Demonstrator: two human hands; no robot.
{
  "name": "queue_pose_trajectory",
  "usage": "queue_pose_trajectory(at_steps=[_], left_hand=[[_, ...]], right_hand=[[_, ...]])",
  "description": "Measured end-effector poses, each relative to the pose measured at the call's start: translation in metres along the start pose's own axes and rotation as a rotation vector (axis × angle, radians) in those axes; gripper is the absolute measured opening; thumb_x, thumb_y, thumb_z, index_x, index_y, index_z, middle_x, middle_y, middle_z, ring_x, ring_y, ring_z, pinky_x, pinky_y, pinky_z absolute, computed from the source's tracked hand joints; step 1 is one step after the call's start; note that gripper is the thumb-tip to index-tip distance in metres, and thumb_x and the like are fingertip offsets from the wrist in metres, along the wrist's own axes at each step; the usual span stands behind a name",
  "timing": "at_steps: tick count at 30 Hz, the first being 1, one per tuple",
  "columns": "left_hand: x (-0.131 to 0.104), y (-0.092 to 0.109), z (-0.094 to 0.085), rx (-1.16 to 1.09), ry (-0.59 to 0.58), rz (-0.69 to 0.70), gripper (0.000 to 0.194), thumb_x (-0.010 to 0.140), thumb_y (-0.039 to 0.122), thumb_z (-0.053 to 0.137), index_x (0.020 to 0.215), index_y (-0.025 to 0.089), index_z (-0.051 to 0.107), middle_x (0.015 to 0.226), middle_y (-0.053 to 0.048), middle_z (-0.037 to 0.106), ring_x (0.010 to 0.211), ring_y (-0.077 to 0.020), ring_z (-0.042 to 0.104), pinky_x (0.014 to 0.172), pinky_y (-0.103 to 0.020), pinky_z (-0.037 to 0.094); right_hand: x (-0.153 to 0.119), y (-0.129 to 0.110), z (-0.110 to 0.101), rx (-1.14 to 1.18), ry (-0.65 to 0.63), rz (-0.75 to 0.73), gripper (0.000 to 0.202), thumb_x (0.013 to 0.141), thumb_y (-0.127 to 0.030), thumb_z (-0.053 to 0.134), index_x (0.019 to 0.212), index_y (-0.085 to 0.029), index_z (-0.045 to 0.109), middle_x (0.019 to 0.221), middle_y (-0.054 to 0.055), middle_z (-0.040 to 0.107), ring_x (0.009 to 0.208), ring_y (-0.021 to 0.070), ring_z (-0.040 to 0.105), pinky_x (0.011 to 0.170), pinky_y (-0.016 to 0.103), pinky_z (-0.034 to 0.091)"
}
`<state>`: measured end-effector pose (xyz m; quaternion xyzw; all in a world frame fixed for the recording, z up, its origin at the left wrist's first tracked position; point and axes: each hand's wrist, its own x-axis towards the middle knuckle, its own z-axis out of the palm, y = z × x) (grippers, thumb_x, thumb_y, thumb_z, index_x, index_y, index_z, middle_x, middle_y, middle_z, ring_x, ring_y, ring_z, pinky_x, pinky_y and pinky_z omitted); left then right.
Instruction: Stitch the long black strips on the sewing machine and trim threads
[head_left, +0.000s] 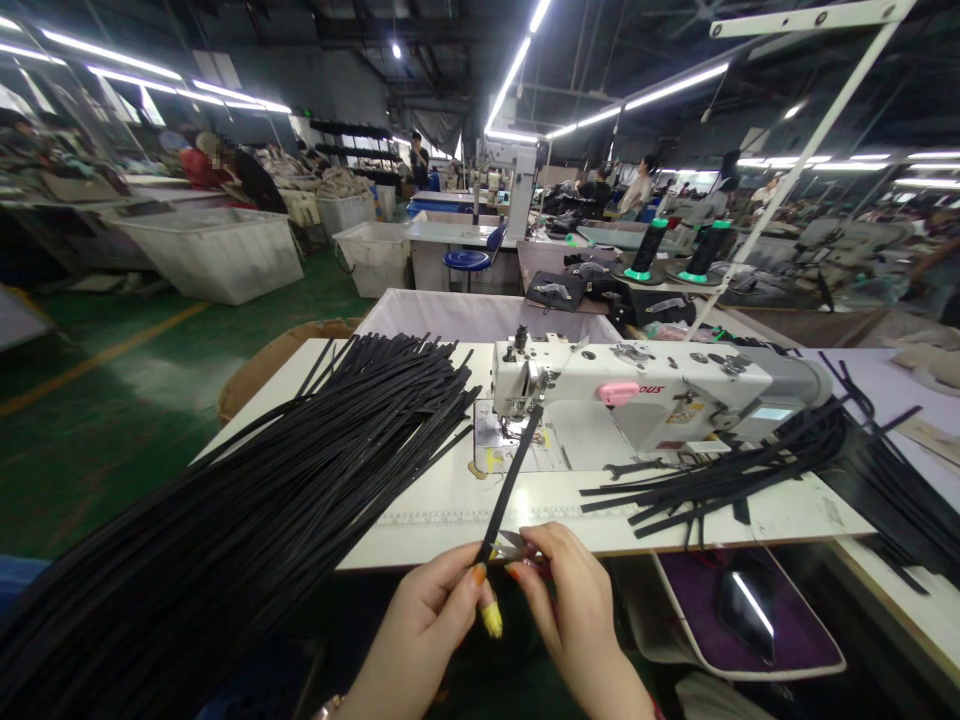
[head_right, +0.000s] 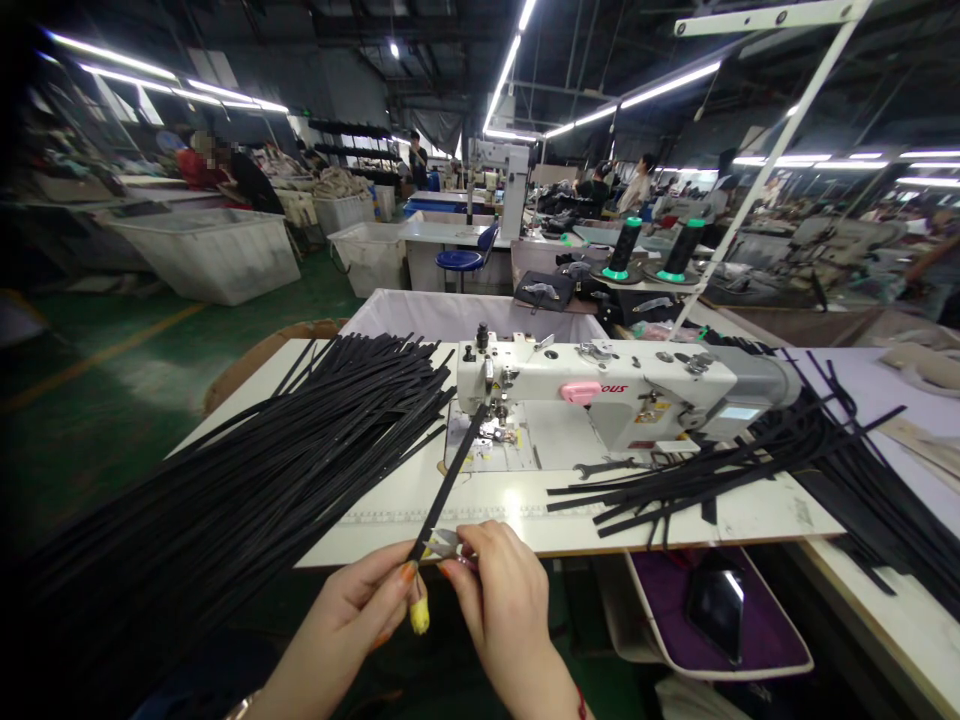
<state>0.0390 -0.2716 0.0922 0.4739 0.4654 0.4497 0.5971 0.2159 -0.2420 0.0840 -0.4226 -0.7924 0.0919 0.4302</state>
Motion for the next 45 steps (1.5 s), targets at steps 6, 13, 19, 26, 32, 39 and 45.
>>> queue_pose_trajectory(at_steps=[6, 13, 19, 26, 32, 39, 45], left_hand=[[-0.002, 0.003, 0.000, 0.035, -0.002, 0.052, 0.035, 0.094, 0.042, 0.055, 0.113, 0.016, 0.069, 0.068, 0.000, 0.055, 0.053, -0.0085, 0.038, 0.045, -0.018, 0.031], [-0.002, 0.003, 0.001, 0.056, 0.013, 0.069, 0.034, 0.094, 0.041, 0.055, 0.114, 0.018, 0.070, 0.070, -0.002, 0.060, 0.058, -0.0113, 0.046, 0.053, -0.020, 0.041], [-0.001, 0.006, 0.001, 0.078, 0.020, 0.094, 0.035, 0.093, 0.041, 0.055, 0.114, 0.018, 0.072, 0.070, -0.002, 0.060, 0.060, -0.0133, 0.049, 0.057, -0.023, 0.044], [-0.003, 0.006, 0.003, 0.093, 0.014, 0.094, 0.035, 0.094, 0.040, 0.055, 0.116, 0.017, 0.070, 0.064, -0.001, 0.056, 0.062, -0.0145, 0.050, 0.056, -0.022, 0.044], [-0.002, 0.007, 0.002, 0.158, 0.004, 0.104, 0.034, 0.094, 0.040, 0.054, 0.110, 0.017, 0.073, 0.068, -0.002, 0.060, 0.061, -0.0147, 0.052, 0.058, -0.023, 0.046], [-0.005, 0.003, 0.000, 0.249, 0.087, 0.130, 0.036, 0.094, 0.036, 0.055, 0.125, 0.023, 0.067, 0.078, -0.004, 0.071, 0.074, -0.0199, 0.065, 0.077, -0.033, 0.056], [-0.002, -0.012, -0.002, 0.352, 0.105, 0.231, 0.035, 0.092, 0.034, 0.055, 0.123, 0.024, 0.068, 0.124, -0.009, 0.068, 0.113, -0.0264, 0.062, 0.102, -0.041, 0.047]], right_hand=[[0.001, -0.005, 0.000, -0.024, -0.029, -0.066, 0.014, 0.094, -0.024, 0.056, 0.107, -0.020, 0.055, 0.082, 0.005, 0.066, 0.071, 0.0198, 0.059, 0.061, 0.032, 0.048], [-0.004, -0.002, -0.002, 0.023, -0.020, -0.014, 0.018, 0.092, -0.018, 0.057, 0.110, -0.020, 0.055, 0.085, 0.005, 0.065, 0.074, 0.0194, 0.060, 0.063, 0.031, 0.050], [-0.005, -0.002, -0.001, 0.048, -0.035, 0.007, 0.018, 0.092, -0.018, 0.057, 0.110, -0.021, 0.055, 0.086, 0.005, 0.065, 0.075, 0.0194, 0.060, 0.064, 0.031, 0.050], [-0.002, -0.006, 0.003, 0.088, -0.021, 0.001, 0.019, 0.091, -0.016, 0.057, 0.110, -0.021, 0.054, 0.085, 0.004, 0.064, 0.075, 0.0187, 0.060, 0.064, 0.030, 0.050], [-0.002, -0.010, 0.005, 0.083, -0.036, 0.000, 0.011, 0.092, -0.016, 0.056, 0.102, -0.021, 0.057, 0.079, 0.003, 0.064, 0.069, 0.0170, 0.060, 0.061, 0.028, 0.048], [-0.009, -0.006, 0.006, 0.331, 0.146, 0.270, 0.015, 0.094, -0.022, 0.051, 0.108, -0.024, 0.055, 0.087, 0.001, 0.063, 0.074, 0.0143, 0.062, 0.065, 0.024, 0.050], [-0.001, -0.016, 0.012, 0.421, -0.090, 0.302, 0.005, 0.085, -0.022, 0.062, 0.082, -0.021, 0.059, 0.073, -0.002, 0.054, 0.064, 0.0133, 0.052, 0.057, 0.024, 0.040]])
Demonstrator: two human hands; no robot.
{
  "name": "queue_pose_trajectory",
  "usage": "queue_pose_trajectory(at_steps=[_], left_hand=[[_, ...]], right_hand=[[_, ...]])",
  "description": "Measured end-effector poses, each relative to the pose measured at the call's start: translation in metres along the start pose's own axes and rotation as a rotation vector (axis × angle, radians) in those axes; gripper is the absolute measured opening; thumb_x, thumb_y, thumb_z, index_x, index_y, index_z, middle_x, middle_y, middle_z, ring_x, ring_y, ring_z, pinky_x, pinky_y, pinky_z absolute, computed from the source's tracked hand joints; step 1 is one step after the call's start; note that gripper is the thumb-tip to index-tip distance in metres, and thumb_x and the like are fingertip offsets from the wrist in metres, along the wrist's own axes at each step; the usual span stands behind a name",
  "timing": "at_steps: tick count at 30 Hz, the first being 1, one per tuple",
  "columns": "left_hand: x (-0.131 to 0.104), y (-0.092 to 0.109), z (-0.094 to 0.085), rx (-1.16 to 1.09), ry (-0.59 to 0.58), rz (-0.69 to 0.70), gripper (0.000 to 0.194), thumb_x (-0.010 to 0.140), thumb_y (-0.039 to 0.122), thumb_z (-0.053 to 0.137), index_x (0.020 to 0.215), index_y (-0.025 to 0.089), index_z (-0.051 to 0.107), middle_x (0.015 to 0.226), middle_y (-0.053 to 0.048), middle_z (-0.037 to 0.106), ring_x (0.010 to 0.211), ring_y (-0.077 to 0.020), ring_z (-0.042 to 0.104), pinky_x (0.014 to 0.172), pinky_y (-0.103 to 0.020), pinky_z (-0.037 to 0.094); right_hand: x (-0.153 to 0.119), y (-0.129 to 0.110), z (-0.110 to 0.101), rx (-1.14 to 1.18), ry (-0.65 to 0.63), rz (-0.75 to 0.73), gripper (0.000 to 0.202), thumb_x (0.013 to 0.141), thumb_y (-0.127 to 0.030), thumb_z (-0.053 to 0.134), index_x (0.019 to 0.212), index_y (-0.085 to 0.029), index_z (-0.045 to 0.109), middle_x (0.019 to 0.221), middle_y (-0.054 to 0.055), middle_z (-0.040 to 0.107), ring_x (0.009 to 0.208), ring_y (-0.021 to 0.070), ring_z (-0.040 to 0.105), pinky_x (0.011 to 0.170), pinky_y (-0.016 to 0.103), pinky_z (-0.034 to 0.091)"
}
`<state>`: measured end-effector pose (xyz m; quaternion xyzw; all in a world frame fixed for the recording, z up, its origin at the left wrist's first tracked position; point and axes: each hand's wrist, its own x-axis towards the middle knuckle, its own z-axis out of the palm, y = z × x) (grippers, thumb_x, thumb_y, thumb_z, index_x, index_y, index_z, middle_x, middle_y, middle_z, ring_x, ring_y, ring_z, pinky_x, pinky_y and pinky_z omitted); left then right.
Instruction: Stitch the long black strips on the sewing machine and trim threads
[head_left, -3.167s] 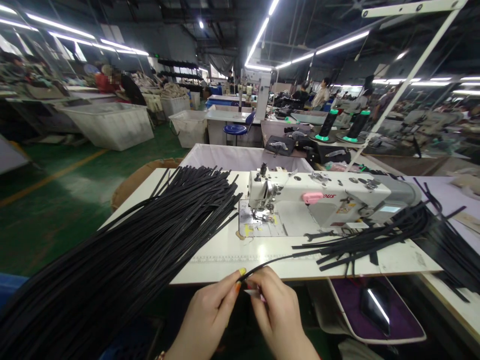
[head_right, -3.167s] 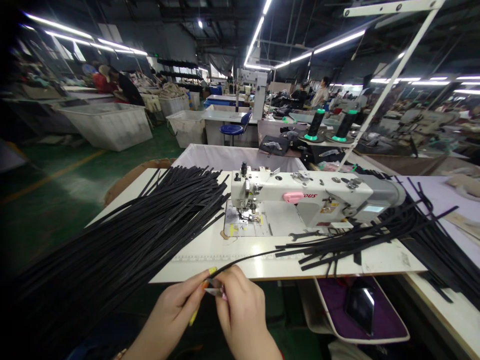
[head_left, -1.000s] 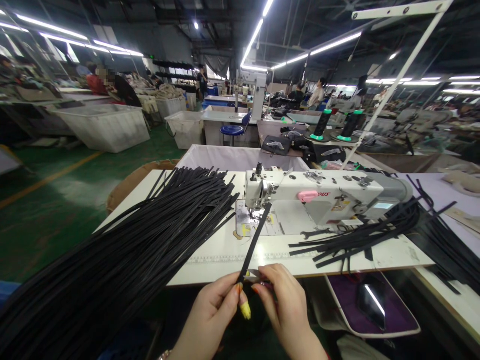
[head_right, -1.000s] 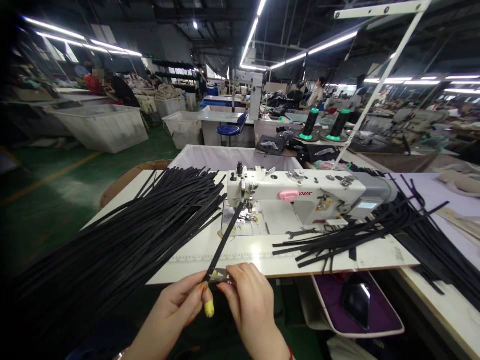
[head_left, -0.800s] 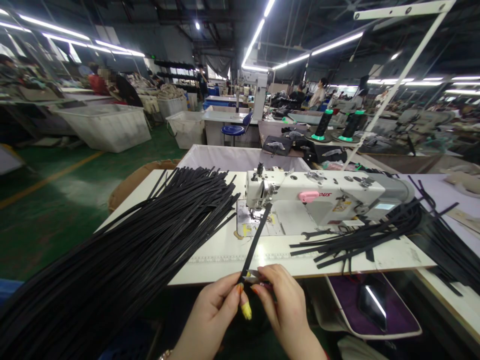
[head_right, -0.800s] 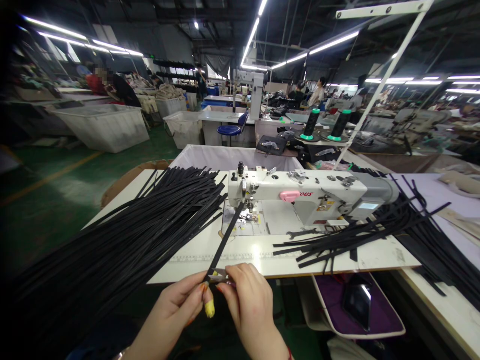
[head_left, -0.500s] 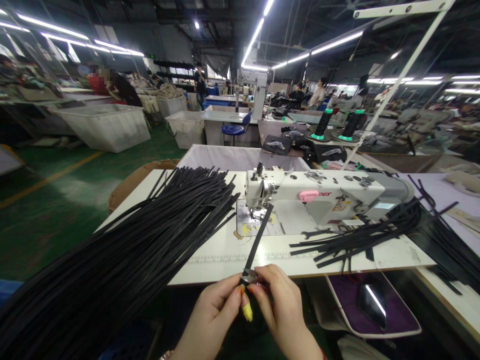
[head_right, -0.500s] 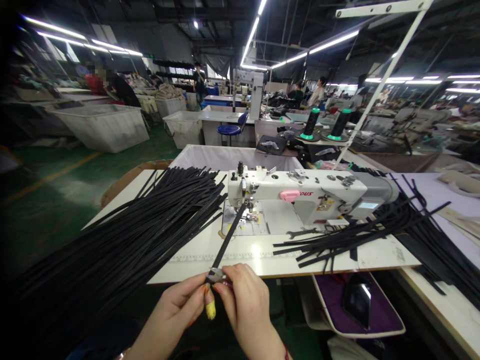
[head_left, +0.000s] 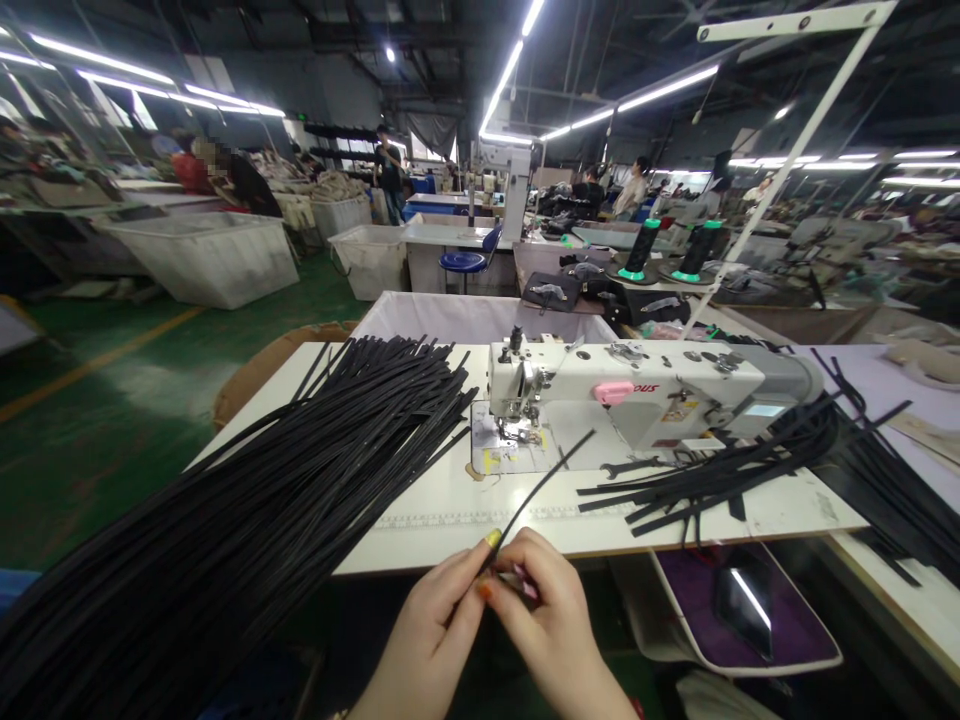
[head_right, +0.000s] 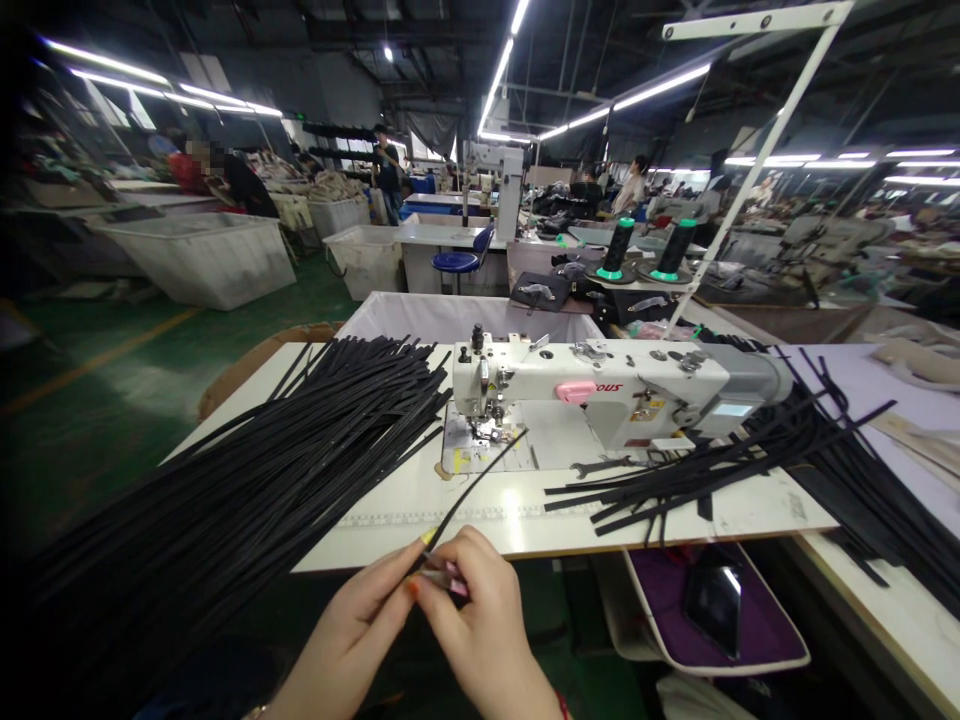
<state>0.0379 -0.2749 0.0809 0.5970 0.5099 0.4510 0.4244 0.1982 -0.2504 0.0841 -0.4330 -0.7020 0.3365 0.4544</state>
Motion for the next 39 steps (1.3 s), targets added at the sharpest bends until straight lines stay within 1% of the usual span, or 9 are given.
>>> queue_pose_trajectory(at_steps=[2, 4, 6, 10, 12, 16, 32, 35, 39], left_hand=[[0.000, -0.002, 0.000, -0.038, -0.004, -0.036, 0.037, 0.092, 0.037, 0.056, 0.124, 0.023, 0.067, 0.121, -0.010, 0.069, 0.108, -0.0257, 0.063, 0.095, -0.039, 0.051], [0.000, -0.002, -0.001, -0.151, -0.011, -0.148, 0.041, 0.094, 0.043, 0.054, 0.127, 0.021, 0.065, 0.107, -0.010, 0.071, 0.086, -0.0210, 0.066, 0.075, -0.032, 0.055], [0.001, 0.000, -0.002, -0.298, -0.013, -0.258, 0.045, 0.094, 0.048, 0.053, 0.125, 0.017, 0.065, 0.092, -0.009, 0.070, 0.065, -0.0138, 0.058, 0.056, -0.024, 0.048], [0.005, 0.005, -0.002, -0.483, 0.012, -0.337, 0.043, 0.088, 0.048, 0.064, 0.111, 0.013, 0.069, 0.063, 0.002, 0.057, 0.050, -0.0069, 0.043, 0.046, -0.017, 0.036], [0.007, 0.008, -0.001, -0.497, 0.001, -0.330, 0.040, 0.087, 0.047, 0.066, 0.109, 0.013, 0.069, 0.056, 0.004, 0.053, 0.046, -0.0069, 0.043, 0.046, -0.018, 0.037], [0.009, 0.012, 0.000, -0.443, -0.021, -0.242, 0.037, 0.087, 0.044, 0.066, 0.109, 0.014, 0.069, 0.068, -0.001, 0.064, 0.051, -0.0103, 0.056, 0.054, -0.023, 0.047], [0.003, 0.007, -0.002, -0.365, 0.004, -0.164, 0.031, 0.091, 0.039, 0.062, 0.113, 0.018, 0.070, 0.070, -0.001, 0.067, 0.053, -0.0125, 0.062, 0.057, -0.024, 0.051], [0.003, 0.007, -0.003, -0.373, 0.001, -0.161, 0.033, 0.091, 0.039, 0.062, 0.114, 0.017, 0.069, 0.069, -0.002, 0.067, 0.052, -0.0125, 0.061, 0.057, -0.024, 0.051], [0.002, 0.006, -0.003, -0.379, -0.032, -0.176, 0.037, 0.091, 0.041, 0.062, 0.116, 0.015, 0.068, 0.068, -0.003, 0.068, 0.051, -0.0129, 0.061, 0.056, -0.024, 0.050]], right_hand=[[0.004, 0.002, -0.001, -0.025, 0.006, -0.039, 0.013, 0.087, -0.014, 0.055, 0.076, -0.021, 0.058, 0.070, -0.002, 0.054, 0.063, 0.0130, 0.052, 0.057, 0.025, 0.038], [0.006, 0.007, -0.006, -0.042, 0.058, -0.075, 0.017, 0.089, -0.012, 0.050, 0.077, -0.021, 0.058, 0.070, -0.001, 0.054, 0.063, 0.0133, 0.053, 0.057, 0.025, 0.039], [0.007, 0.014, -0.014, -0.093, 0.118, -0.101, 0.016, 0.091, -0.012, 0.049, 0.087, -0.021, 0.061, 0.075, 0.000, 0.057, 0.068, 0.0144, 0.056, 0.060, 0.026, 0.043], [-0.001, 0.021, -0.025, -0.194, 0.177, -0.118, 0.027, 0.091, -0.014, 0.053, 0.117, -0.023, 0.056, 0.094, 0.004, 0.064, 0.081, 0.0157, 0.063, 0.070, 0.025, 0.051], [-0.006, 0.017, -0.026, -0.230, 0.139, -0.123, 0.031, 0.089, -0.018, 0.058, 0.120, -0.023, 0.053, 0.099, 0.005, 0.064, 0.083, 0.0166, 0.064, 0.071, 0.026, 0.053], [-0.007, 0.004, -0.023, -0.364, 0.064, -0.192, 0.021, 0.092, -0.020, 0.054, 0.113, -0.021, 0.055, 0.087, 0.004, 0.063, 0.077, 0.0183, 0.062, 0.067, 0.030, 0.052], [0.000, -0.010, -0.019, -0.471, 0.089, -0.301, 0.021, 0.090, -0.017, 0.060, 0.111, -0.019, 0.058, 0.085, 0.005, 0.066, 0.075, 0.0192, 0.062, 0.065, 0.030, 0.050], [-0.002, -0.007, -0.017, -0.399, 0.073, -0.261, 0.020, 0.090, -0.018, 0.059, 0.110, -0.020, 0.059, 0.084, 0.004, 0.065, 0.076, 0.0184, 0.061, 0.066, 0.030, 0.049], [-0.004, -0.005, -0.013, -0.009, 0.108, -0.055, 0.017, 0.093, -0.027, 0.055, 0.111, -0.026, 0.058, 0.091, 0.002, 0.064, 0.080, 0.0154, 0.062, 0.068, 0.025, 0.050]])
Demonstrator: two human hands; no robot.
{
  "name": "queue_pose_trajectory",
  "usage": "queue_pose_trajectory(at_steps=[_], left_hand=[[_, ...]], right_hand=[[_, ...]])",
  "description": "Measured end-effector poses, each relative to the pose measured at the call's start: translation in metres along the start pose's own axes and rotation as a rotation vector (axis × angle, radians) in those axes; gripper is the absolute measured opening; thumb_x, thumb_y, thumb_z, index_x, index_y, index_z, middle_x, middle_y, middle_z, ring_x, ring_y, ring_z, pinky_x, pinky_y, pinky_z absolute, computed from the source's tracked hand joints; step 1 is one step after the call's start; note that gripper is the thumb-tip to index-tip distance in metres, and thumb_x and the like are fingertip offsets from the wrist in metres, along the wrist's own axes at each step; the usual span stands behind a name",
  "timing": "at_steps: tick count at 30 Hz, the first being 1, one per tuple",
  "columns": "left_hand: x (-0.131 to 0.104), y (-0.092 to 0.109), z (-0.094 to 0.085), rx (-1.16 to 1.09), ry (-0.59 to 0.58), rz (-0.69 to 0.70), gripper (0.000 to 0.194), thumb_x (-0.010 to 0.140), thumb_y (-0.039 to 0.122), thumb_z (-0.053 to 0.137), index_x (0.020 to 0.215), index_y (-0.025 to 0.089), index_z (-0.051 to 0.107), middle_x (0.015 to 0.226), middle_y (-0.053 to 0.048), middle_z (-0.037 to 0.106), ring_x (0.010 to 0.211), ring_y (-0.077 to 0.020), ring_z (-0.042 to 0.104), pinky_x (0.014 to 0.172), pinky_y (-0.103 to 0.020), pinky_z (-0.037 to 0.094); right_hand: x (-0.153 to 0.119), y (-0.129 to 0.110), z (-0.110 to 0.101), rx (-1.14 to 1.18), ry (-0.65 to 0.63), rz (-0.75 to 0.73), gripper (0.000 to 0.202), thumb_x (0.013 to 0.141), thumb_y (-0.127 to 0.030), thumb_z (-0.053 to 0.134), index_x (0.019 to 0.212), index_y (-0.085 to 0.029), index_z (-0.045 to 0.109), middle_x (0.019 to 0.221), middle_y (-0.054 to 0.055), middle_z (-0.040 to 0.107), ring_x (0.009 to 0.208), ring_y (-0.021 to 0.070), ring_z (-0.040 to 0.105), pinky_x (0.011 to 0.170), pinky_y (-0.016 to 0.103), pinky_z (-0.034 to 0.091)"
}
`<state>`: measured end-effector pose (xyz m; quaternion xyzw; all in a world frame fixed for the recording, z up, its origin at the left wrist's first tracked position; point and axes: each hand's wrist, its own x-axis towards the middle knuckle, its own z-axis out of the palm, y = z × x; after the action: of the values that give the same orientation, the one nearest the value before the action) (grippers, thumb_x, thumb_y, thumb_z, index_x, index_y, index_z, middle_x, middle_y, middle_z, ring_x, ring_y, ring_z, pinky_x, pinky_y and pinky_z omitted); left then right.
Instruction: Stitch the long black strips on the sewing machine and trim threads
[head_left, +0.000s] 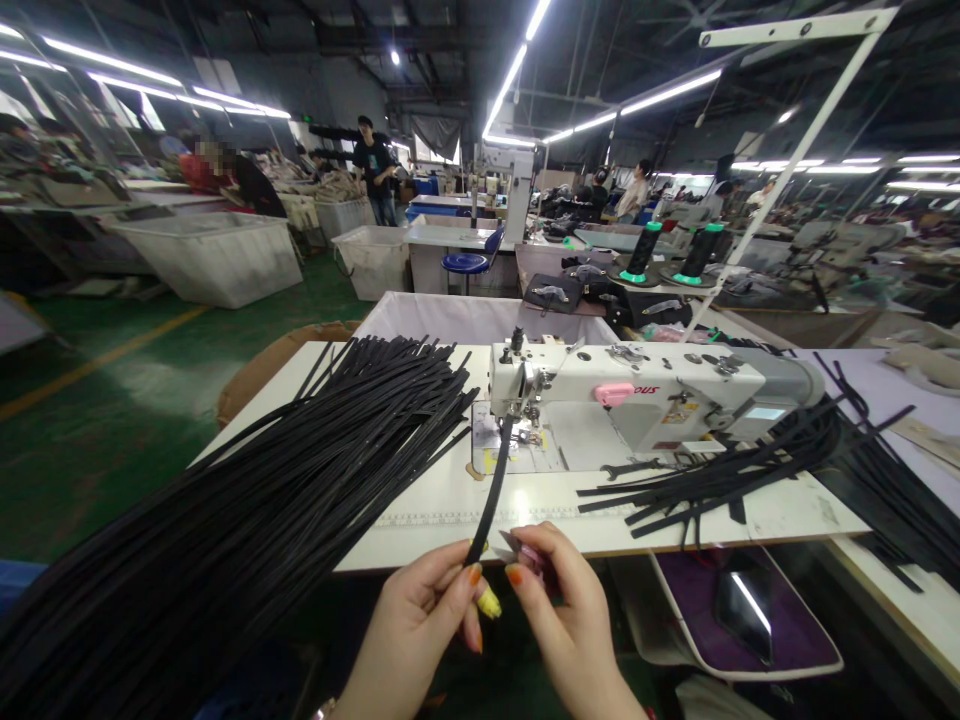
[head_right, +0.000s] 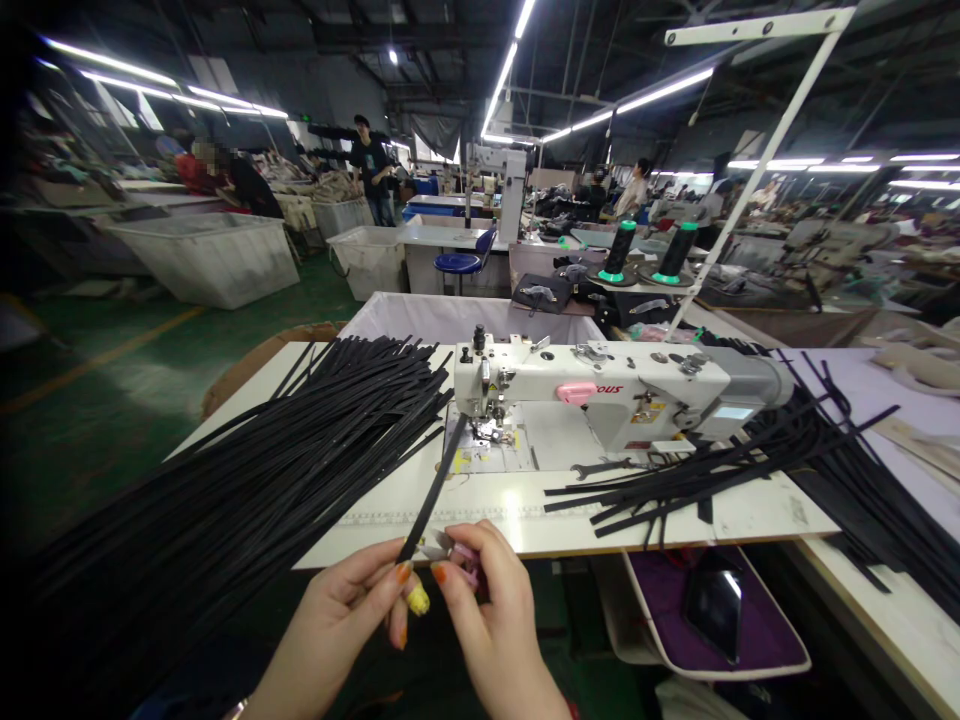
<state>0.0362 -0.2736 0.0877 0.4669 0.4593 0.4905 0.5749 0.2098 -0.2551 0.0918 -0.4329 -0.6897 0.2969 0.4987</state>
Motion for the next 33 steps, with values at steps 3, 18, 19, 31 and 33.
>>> queue_pose_trajectory(at_steps=[3, 18, 19, 31, 33], left_hand=[[-0.001, -0.002, 0.000, 0.023, 0.007, -0.007, 0.038, 0.092, 0.041, 0.060, 0.117, 0.014, 0.067, 0.069, -0.003, 0.068, 0.051, -0.0127, 0.061, 0.055, -0.024, 0.050], [-0.002, -0.005, 0.003, 0.085, -0.010, -0.014, 0.036, 0.092, 0.042, 0.058, 0.114, 0.016, 0.065, 0.057, 0.003, 0.058, 0.044, -0.0099, 0.050, 0.046, -0.020, 0.041], [-0.002, -0.003, 0.004, 0.066, 0.022, -0.014, 0.034, 0.090, 0.043, 0.060, 0.111, 0.016, 0.067, 0.060, 0.001, 0.060, 0.048, -0.0107, 0.052, 0.048, -0.020, 0.043], [0.007, -0.010, -0.003, 0.439, -0.013, 0.206, 0.022, 0.094, 0.033, 0.056, 0.099, 0.022, 0.074, 0.086, -0.006, 0.075, 0.078, -0.0217, 0.070, 0.071, -0.026, 0.053], [0.008, -0.015, -0.013, 0.634, 0.014, 0.339, 0.018, 0.092, 0.029, 0.059, 0.097, 0.023, 0.075, 0.084, -0.006, 0.075, 0.075, -0.0216, 0.070, 0.070, -0.025, 0.053]], right_hand=[[0.001, -0.001, 0.000, 0.228, 0.035, 0.133, 0.024, 0.094, -0.038, 0.054, 0.114, -0.026, 0.056, 0.078, -0.002, 0.058, 0.067, 0.0129, 0.056, 0.059, 0.023, 0.046], [0.010, 0.002, 0.017, -0.053, -0.115, -0.217, 0.018, 0.090, -0.010, 0.047, 0.098, -0.022, 0.058, 0.087, 0.004, 0.061, 0.078, 0.0164, 0.059, 0.066, 0.028, 0.046], [0.010, 0.001, 0.018, 0.008, -0.086, -0.198, 0.016, 0.091, -0.011, 0.045, 0.095, -0.022, 0.057, 0.086, 0.003, 0.060, 0.079, 0.0159, 0.059, 0.068, 0.028, 0.046], [0.000, -0.003, 0.022, 0.198, 0.016, -0.042, 0.017, 0.098, -0.023, 0.041, 0.087, -0.022, 0.054, 0.078, 0.000, 0.057, 0.070, 0.0134, 0.055, 0.063, 0.024, 0.044], [0.002, 0.003, 0.017, 0.224, -0.063, 0.112, 0.024, 0.099, -0.033, 0.042, 0.080, -0.021, 0.051, 0.071, -0.002, 0.050, 0.064, 0.0127, 0.049, 0.060, 0.024, 0.040]])
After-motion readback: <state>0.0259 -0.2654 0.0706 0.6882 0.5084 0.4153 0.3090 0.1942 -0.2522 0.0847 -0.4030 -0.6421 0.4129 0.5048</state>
